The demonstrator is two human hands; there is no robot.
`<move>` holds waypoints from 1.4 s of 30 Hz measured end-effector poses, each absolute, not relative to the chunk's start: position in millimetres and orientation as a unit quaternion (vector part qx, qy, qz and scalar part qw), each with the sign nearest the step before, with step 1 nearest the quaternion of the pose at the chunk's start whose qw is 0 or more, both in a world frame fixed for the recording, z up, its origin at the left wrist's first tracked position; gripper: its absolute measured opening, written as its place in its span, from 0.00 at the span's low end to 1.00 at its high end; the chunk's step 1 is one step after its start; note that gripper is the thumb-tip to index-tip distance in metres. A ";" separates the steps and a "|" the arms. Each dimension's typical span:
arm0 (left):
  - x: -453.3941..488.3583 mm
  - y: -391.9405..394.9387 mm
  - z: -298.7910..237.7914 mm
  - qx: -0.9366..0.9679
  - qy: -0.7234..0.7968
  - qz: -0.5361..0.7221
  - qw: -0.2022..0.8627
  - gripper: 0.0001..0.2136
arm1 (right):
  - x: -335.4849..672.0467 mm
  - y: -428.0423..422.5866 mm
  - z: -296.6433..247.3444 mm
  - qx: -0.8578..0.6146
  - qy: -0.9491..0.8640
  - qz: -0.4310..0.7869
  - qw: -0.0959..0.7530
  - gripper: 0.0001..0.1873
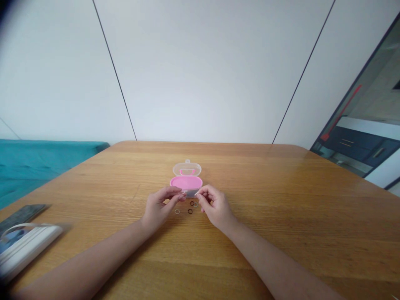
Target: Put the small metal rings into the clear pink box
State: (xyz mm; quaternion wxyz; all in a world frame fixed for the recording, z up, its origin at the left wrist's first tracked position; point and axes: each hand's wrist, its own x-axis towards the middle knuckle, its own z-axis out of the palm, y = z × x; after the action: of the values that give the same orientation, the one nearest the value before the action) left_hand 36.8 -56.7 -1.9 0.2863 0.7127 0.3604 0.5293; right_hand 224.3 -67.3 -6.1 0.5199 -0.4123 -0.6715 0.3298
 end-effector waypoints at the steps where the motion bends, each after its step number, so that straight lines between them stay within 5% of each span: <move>1: 36.7 -57.1 -1.3 0.719 0.359 0.528 0.275 0.06 | 224.2 -67.9 -5.6 -0.412 -0.677 0.320 0.520 0.06; 12: 36.9 -58.2 -2.6 0.740 0.345 0.535 0.217 0.04 | 224.3 -73.6 -3.6 -0.411 -0.724 0.201 0.515 0.03; 30: 36.9 -62.5 1.9 0.743 0.365 0.524 0.202 0.04 | 226.2 -76.8 -1.4 -0.384 -0.714 0.268 0.521 0.10; 42: 36.1 -60.7 -4.4 0.743 0.370 0.519 0.203 0.06 | 224.0 -77.1 -0.6 -0.394 -0.731 0.223 0.510 0.04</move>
State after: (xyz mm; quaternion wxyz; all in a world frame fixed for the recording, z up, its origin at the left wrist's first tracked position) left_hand 36.1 -60.7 -4.4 0.2030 0.7435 0.3698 0.5190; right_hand 224.0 -77.1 -0.6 0.5097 -0.3941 -0.7314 0.2233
